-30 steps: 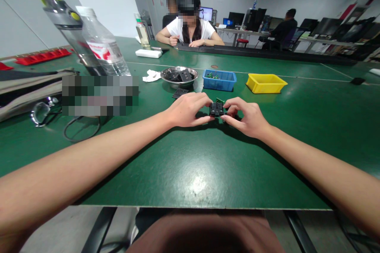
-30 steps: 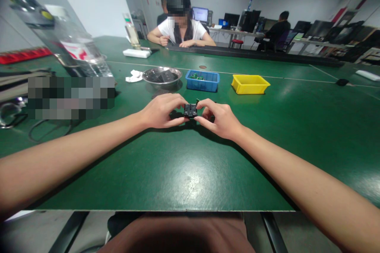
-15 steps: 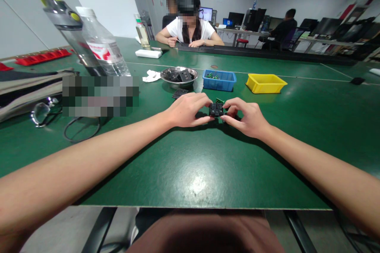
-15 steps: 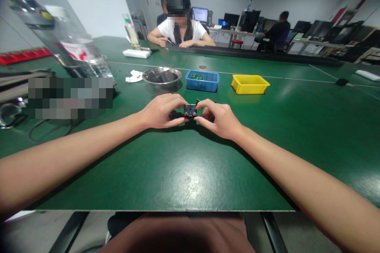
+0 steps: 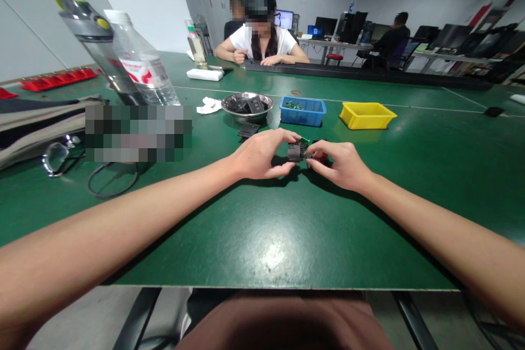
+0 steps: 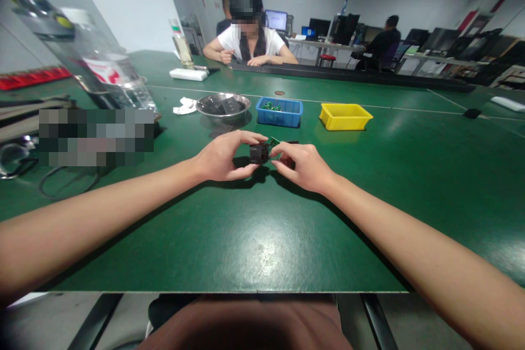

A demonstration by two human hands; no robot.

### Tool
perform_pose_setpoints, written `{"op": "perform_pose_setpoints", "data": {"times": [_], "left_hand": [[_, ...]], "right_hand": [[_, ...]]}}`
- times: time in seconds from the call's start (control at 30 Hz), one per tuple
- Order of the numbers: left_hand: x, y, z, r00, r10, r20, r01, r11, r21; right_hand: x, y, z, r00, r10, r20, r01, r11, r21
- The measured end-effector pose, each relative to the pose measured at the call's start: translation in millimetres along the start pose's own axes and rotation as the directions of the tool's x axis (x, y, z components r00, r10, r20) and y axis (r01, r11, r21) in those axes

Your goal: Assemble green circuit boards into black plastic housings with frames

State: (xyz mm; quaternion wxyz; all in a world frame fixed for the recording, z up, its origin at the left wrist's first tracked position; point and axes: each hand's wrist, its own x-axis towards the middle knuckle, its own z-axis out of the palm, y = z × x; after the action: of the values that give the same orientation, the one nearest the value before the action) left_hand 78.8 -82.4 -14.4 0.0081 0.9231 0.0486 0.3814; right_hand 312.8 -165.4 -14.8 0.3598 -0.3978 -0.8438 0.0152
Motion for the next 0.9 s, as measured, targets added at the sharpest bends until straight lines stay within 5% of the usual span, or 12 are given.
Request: {"op": "perform_pose_setpoints", "data": {"times": [0.47,0.9], "left_hand": [[3,-1,-3.1,0.997,-0.008,0.080,-0.005,0.987,0.159],[5,8,0.7,0.996,0.086,-0.025,-0.081,0.987,0.140]], "right_hand": [[-3,0,1,0.997,0.037,-0.068,-0.033,0.998,0.054],[-2,3,0,0.996,-0.079,-0.039,0.077,0.995,-0.057]]}}
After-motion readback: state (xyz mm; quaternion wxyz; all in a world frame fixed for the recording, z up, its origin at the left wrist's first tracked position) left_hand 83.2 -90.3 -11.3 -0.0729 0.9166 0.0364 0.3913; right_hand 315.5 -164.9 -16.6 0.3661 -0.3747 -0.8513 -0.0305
